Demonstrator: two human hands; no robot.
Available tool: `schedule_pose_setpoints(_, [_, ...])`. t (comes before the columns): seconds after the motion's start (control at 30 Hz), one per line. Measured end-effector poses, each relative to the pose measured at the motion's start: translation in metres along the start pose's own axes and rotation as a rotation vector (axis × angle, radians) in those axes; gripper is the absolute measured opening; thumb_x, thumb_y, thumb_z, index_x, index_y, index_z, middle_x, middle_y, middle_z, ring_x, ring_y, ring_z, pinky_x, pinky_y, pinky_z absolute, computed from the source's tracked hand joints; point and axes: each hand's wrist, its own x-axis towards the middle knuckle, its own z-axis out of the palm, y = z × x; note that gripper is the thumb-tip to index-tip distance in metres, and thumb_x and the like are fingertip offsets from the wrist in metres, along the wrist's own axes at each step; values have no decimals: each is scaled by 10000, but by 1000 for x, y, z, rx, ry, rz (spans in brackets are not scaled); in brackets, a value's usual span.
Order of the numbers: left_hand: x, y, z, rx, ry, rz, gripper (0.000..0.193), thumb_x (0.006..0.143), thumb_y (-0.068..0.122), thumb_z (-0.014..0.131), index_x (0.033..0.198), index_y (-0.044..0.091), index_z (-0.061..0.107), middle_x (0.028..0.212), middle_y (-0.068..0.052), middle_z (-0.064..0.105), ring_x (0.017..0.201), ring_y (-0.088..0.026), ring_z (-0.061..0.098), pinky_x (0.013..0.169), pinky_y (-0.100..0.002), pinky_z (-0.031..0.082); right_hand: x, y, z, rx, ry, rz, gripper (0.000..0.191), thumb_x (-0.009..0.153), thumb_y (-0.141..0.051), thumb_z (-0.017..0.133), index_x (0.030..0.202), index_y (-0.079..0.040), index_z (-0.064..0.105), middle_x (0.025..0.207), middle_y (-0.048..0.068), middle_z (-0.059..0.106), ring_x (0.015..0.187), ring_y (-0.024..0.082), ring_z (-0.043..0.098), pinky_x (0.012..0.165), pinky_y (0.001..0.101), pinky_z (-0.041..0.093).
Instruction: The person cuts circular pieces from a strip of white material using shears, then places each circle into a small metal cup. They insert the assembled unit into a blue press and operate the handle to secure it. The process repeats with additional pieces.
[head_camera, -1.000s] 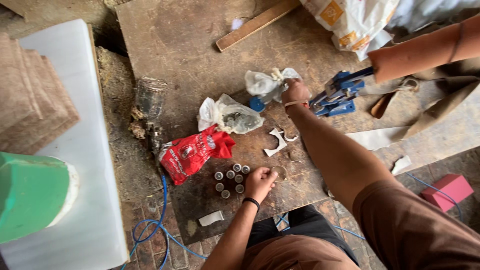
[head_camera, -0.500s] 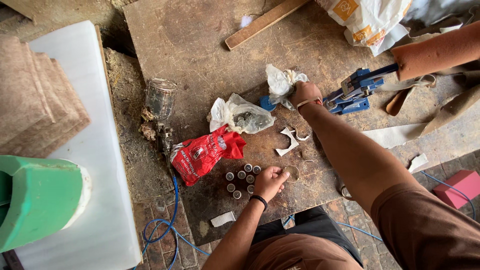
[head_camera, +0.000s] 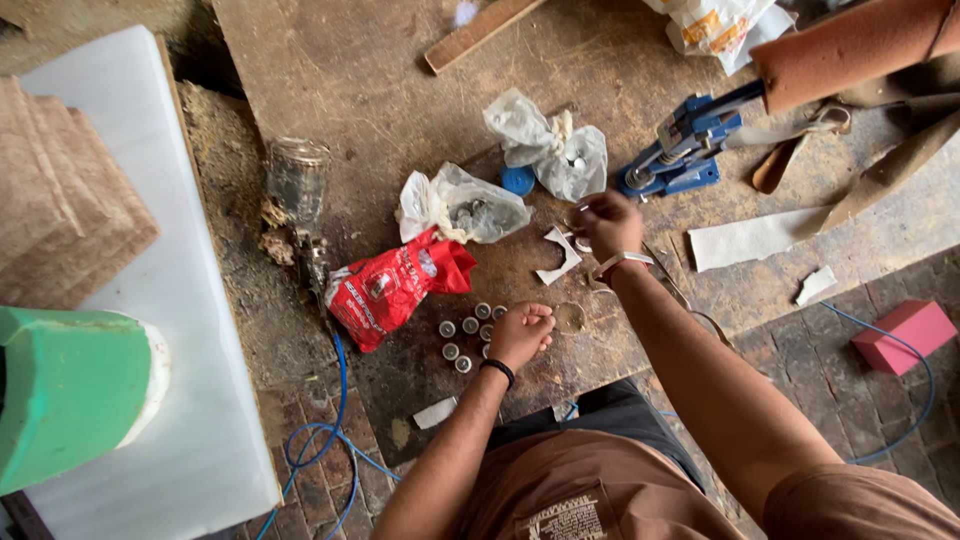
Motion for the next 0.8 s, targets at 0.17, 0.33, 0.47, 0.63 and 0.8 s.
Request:
schedule_pose_setpoints(0.17, [2, -12, 3, -32, 30, -10, 237, 929, 115, 723, 1124, -15, 683, 874, -60, 739, 669, -111, 692, 559, -257, 568, -23, 2, 3, -372, -297, 198, 270, 877, -48, 765, 1144, -10, 750, 975, 123, 791, 756, 146, 743, 670, 289, 621])
schedule_pose_setpoints(0.33, [-6, 10, 0, 29, 151, -8, 197, 939, 135, 714, 1111, 40, 705, 877, -54, 752, 671, -112, 699, 568, -271, 575, -36, -29, -8, -591, -345, 153, 390, 880, -116, 765, 1261, -103, 679, 1041, 72, 781, 778, 132, 746, 716, 286, 612])
schedule_pose_setpoints(0.47, [2, 53, -8, 455, 360, 386, 116, 962, 158, 735, 1065, 112, 762, 970, -36, 793, 825, -123, 746, 706, -284, 613, -52, -39, -29, -487, -332, 252, 266, 930, -150, 733, 1175, -46, 733, 979, 106, 793, 775, 158, 741, 727, 329, 629])
schedule_pose_setpoints(0.63, [83, 140, 14, 692, 317, 970, 216, 938, 39, 649, 1136, 85, 725, 1201, -132, 720, 1093, -291, 712, 925, -376, 600, -72, -28, -41, -501, -310, 254, 250, 909, -179, 742, 1139, -81, 750, 942, 48, 791, 758, 124, 738, 745, 293, 623])
schedule_pose_setpoints(0.8, [159, 203, 37, 1080, 184, 725, 211, 940, 34, 550, 1036, 69, 735, 1137, -163, 712, 1032, -368, 703, 861, -463, 589, -90, -22, -46, -367, -360, 197, 227, 908, -157, 756, 1098, -33, 763, 872, 65, 781, 726, 132, 720, 692, 311, 613])
